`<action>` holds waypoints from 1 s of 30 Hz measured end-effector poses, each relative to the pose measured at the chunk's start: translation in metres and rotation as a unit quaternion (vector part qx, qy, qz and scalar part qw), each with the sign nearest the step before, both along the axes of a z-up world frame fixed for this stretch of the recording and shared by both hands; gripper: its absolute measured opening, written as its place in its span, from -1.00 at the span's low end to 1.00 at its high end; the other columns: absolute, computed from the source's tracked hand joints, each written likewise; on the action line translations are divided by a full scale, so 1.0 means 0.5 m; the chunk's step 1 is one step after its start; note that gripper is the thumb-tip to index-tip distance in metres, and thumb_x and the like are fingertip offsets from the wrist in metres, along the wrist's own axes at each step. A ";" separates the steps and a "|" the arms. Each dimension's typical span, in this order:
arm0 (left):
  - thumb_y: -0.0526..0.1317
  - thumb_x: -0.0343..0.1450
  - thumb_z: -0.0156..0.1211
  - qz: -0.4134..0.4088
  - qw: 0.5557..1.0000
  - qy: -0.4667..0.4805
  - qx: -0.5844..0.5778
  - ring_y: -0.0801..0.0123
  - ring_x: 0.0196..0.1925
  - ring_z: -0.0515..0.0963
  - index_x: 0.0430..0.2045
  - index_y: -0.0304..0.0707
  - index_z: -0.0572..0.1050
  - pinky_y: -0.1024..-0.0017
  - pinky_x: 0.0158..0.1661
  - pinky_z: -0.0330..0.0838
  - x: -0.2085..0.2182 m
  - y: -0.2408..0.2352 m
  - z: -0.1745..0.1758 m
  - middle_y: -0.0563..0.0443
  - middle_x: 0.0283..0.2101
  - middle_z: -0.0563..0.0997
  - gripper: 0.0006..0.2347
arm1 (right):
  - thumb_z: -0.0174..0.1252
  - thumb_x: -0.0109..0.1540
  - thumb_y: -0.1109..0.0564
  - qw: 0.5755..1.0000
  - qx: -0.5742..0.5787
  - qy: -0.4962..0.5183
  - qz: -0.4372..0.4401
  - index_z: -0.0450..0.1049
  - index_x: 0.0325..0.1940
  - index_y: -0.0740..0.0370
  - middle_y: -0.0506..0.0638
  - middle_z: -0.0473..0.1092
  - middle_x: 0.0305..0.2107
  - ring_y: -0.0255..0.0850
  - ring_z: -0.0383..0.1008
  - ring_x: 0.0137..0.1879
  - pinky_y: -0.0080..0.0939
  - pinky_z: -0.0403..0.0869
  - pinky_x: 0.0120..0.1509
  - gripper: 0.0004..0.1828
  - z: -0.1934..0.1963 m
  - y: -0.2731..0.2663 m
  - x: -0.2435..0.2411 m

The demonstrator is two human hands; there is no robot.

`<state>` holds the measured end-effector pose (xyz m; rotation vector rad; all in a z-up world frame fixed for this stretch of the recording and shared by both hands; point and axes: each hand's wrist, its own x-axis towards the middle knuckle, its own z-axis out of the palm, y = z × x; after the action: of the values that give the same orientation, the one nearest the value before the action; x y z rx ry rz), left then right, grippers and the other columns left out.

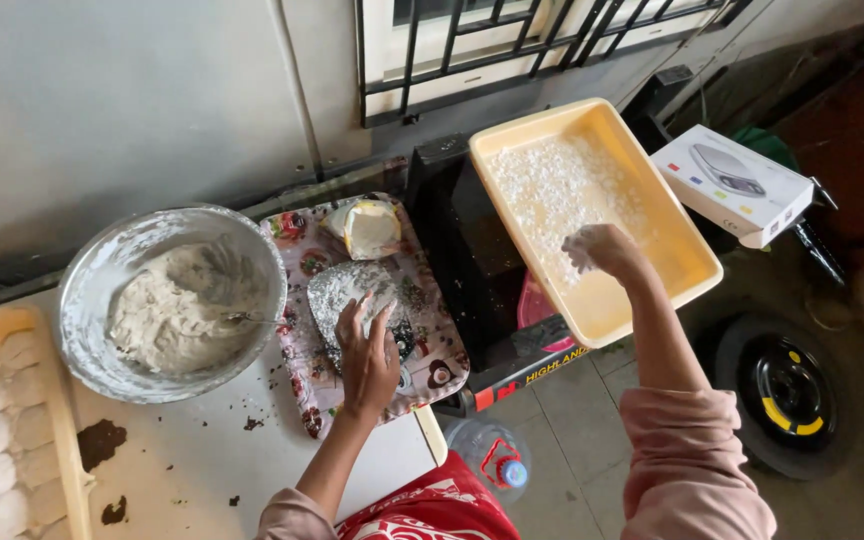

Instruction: The person scoops dough from a metal bowl using a spoon, rolls it into a ball by hand, and places it into a yellow tray. They also sprinkle a white powder into the tray to coat the dough balls.

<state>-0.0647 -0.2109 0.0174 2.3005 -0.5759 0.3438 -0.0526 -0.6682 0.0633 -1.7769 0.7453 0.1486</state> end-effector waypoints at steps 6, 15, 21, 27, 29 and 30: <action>-0.36 0.41 -0.02 -0.028 0.999 0.033 0.006 0.03 0.40 0.14 0.15 0.03 0.39 0.05 0.33 0.11 -0.024 -0.062 0.021 -0.02 0.32 0.19 -0.61 | 0.37 0.12 -0.07 0.944 -0.276 0.115 0.142 0.70 -0.04 -0.10 0.05 0.63 -0.20 0.16 0.59 0.04 0.06 0.49 0.23 -0.68 0.013 0.022 -0.101; -0.38 0.41 -0.02 -0.124 0.991 0.017 -0.048 -0.12 0.39 0.23 0.20 -0.04 0.37 -0.02 0.30 0.19 -0.014 -0.194 0.066 -0.08 0.29 0.29 -0.58 | 0.42 0.09 -0.06 0.917 -0.381 0.119 0.026 0.67 0.01 0.07 0.18 0.60 -0.17 0.20 0.59 0.05 0.19 0.50 0.22 -0.57 -0.062 -0.144 -0.135; -0.37 0.40 -0.02 -0.150 0.988 0.006 -0.046 -0.12 0.38 0.27 0.21 0.00 0.37 -0.04 0.26 0.26 -0.018 -0.246 0.071 -0.08 0.30 0.33 -0.56 | 0.24 0.20 0.04 0.935 -0.310 0.152 0.085 0.66 0.03 0.07 0.27 0.58 -0.08 0.28 0.52 0.17 0.19 0.42 0.35 -0.67 -0.006 -0.118 -0.142; -0.36 0.42 -0.02 -0.132 0.990 0.037 -0.029 -0.12 0.40 0.24 0.20 0.00 0.38 -0.05 0.26 0.27 -0.009 -0.258 0.066 -0.06 0.32 0.31 -0.59 | 0.34 0.16 0.09 0.909 -0.409 0.079 -0.013 0.66 0.04 0.20 0.38 0.57 -0.18 0.38 0.56 0.01 0.22 0.49 0.20 -0.63 -0.176 -0.415 -0.119; -0.35 0.43 -0.04 -0.132 0.989 0.064 -0.025 -0.10 0.41 0.23 0.19 0.01 0.37 -0.06 0.26 0.27 -0.008 -0.260 0.072 -0.06 0.32 0.31 -0.60 | 0.41 0.10 0.00 0.899 -0.430 0.071 -0.047 0.67 -0.06 0.00 0.24 0.58 -0.27 0.26 0.59 -0.06 0.22 0.53 0.08 -0.68 -0.116 -0.383 -0.127; -0.35 0.43 -0.04 -0.132 0.989 0.065 -0.025 -0.10 0.41 0.23 0.19 0.01 0.37 -0.06 0.26 0.27 -0.006 -0.262 0.068 -0.06 0.32 0.31 -0.60 | 0.41 0.10 0.00 0.899 -0.430 0.072 -0.046 0.67 -0.06 0.00 0.24 0.58 -0.27 0.26 0.59 -0.06 0.22 0.53 0.08 -0.68 -0.146 -0.419 -0.108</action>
<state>-0.0677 -0.3421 0.0513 2.1465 -0.7852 0.0805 -0.1066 -0.8779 -0.0097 -2.5776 1.1059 -0.1469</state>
